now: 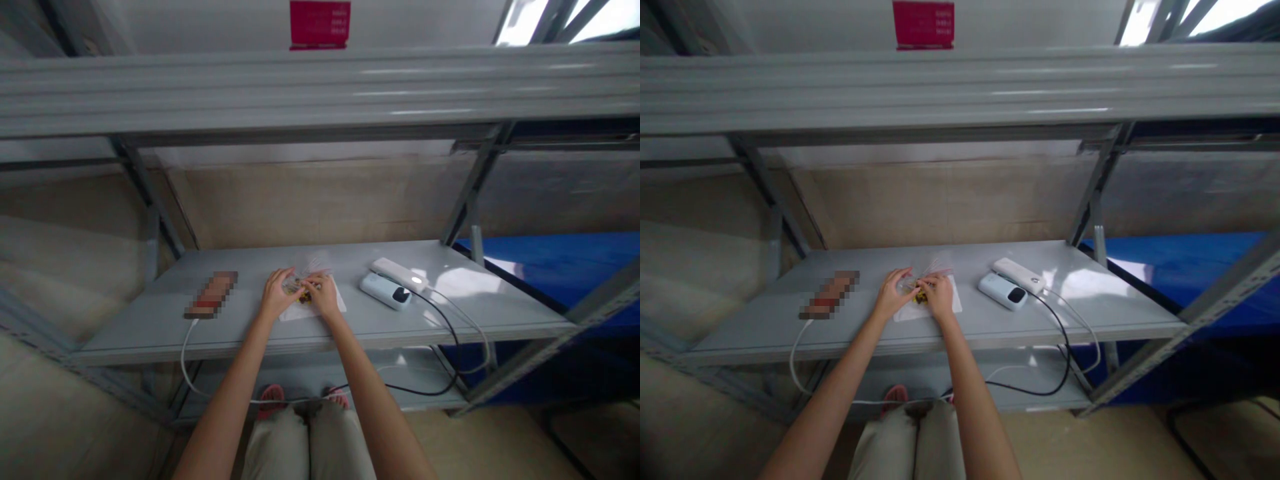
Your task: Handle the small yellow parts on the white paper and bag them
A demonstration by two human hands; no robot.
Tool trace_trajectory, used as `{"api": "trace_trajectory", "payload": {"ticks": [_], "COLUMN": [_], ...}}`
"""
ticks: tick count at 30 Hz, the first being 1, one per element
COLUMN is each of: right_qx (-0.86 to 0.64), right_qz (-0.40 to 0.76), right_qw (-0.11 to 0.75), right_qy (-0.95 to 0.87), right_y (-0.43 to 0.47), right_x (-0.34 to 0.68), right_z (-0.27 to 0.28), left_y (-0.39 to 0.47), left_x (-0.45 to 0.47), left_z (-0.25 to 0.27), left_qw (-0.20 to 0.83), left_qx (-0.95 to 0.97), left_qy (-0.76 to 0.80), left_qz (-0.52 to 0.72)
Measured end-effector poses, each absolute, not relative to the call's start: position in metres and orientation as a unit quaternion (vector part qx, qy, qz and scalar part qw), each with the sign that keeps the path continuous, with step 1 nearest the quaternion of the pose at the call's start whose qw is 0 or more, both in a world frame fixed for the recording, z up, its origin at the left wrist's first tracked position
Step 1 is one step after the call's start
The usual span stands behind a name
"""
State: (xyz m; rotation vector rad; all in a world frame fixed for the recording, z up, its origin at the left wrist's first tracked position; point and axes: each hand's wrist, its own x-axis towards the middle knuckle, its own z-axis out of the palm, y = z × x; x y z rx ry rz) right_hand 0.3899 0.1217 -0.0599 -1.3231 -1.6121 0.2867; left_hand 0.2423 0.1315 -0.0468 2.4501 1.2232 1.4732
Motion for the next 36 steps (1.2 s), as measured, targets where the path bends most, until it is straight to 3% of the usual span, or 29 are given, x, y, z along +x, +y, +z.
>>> {"api": "trace_trajectory", "payload": {"ticks": [7,16,28,36], "right_qx": [-0.668,-0.685,-0.744,-0.742], "right_qz": [0.056,0.035,0.013,0.056], "right_qw": [0.447,0.358,0.38,0.33], "right_qy": [-0.592,-0.634,-0.549,-0.58], "right_y": [0.112,0.104,0.097,0.088], "right_x": [0.393,0.39,0.396,0.404], "right_z": [-0.055,-0.054,-0.051,-0.06], "left_y": [0.134,0.136,0.137,0.14], "left_x": [0.239,0.237,0.238,0.238], "left_z": [-0.046,-0.046,-0.047,-0.049], "left_qw": [0.005,0.009,0.022,0.028], "left_qx": [0.763,0.727,0.744,0.745], "left_qy": [0.411,0.43,0.428,0.424], "left_qz": [0.498,0.536,0.513,0.514]}}
